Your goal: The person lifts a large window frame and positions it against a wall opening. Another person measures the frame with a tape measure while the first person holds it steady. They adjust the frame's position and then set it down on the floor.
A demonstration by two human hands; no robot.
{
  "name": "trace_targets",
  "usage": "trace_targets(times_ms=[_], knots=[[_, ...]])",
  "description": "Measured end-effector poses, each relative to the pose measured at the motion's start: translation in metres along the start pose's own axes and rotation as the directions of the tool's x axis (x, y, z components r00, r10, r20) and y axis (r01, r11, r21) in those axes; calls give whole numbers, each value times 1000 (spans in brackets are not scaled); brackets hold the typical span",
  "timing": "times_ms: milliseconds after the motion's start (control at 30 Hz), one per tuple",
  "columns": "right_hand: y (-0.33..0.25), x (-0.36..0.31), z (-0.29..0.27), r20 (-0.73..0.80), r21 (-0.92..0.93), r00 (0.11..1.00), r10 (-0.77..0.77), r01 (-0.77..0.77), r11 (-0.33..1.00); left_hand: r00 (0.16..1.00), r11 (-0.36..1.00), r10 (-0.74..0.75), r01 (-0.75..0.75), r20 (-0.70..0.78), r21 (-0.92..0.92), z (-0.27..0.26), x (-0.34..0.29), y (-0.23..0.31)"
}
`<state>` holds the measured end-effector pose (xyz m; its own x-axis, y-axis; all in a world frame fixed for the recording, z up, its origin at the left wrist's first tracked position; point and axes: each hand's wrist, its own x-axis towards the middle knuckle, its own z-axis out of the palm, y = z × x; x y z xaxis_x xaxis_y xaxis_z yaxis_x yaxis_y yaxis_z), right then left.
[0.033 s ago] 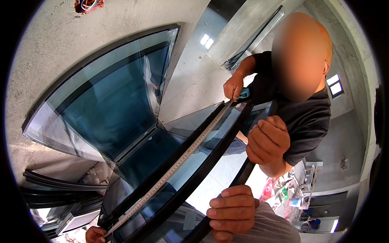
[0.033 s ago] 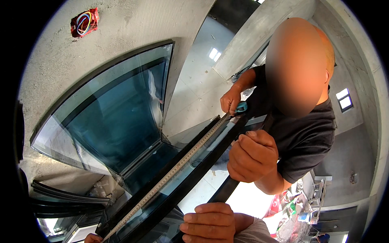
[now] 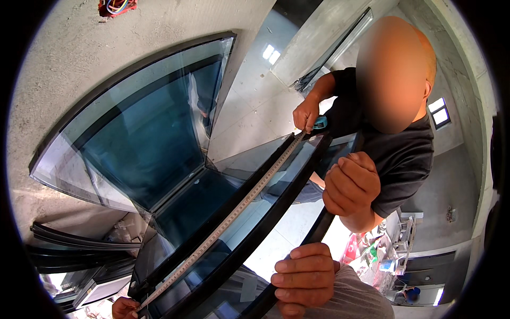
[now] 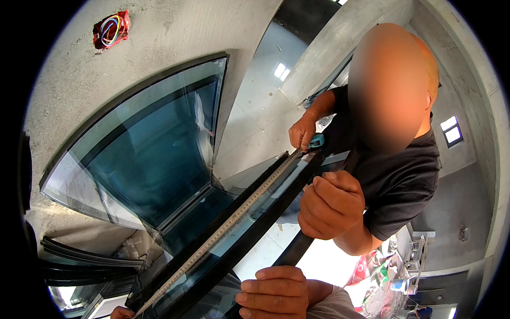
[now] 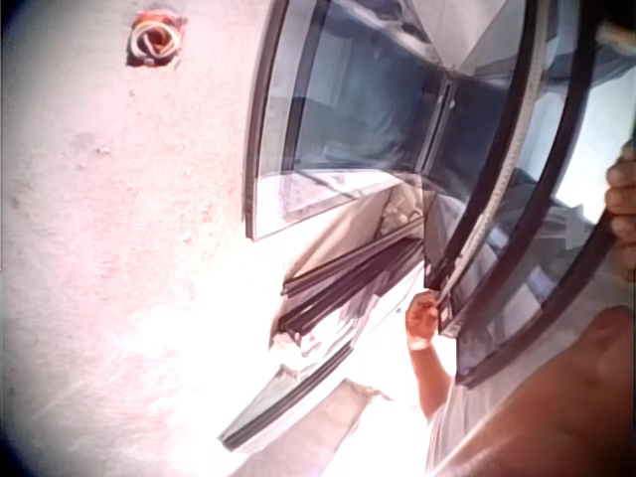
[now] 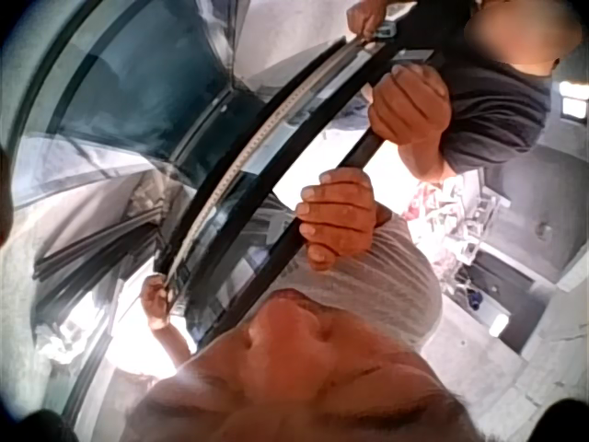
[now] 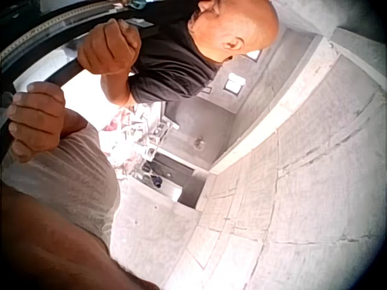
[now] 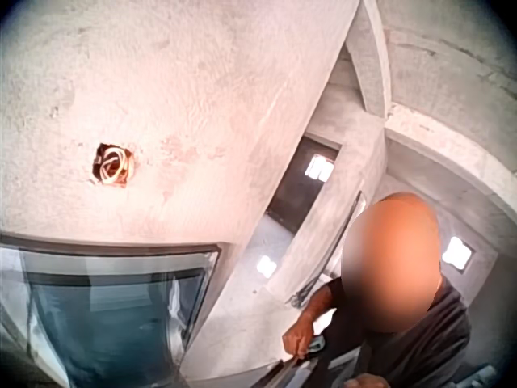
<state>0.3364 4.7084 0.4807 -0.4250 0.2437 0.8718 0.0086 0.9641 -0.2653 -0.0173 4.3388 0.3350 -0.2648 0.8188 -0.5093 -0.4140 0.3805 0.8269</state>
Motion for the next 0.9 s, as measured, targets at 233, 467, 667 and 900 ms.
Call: trace_targets(times_ms=[233,467,667,900], knots=[[2,2,-2,41,1,999,-4,4,1000,999,1000,19,-19,35,-20,0,2,9],[0,8,-3,62,-3,998,21,-21,1000,981,950,181,-191,63,246,-1,7,43],[-2,5,0,0,-43,998,68,-68,997,870,874,484,-475,-97,101,29,-7,78],[-7,11,5,21,-117,992,122,-118,986,994,989,112,-111,3,94,33,-30,73]])
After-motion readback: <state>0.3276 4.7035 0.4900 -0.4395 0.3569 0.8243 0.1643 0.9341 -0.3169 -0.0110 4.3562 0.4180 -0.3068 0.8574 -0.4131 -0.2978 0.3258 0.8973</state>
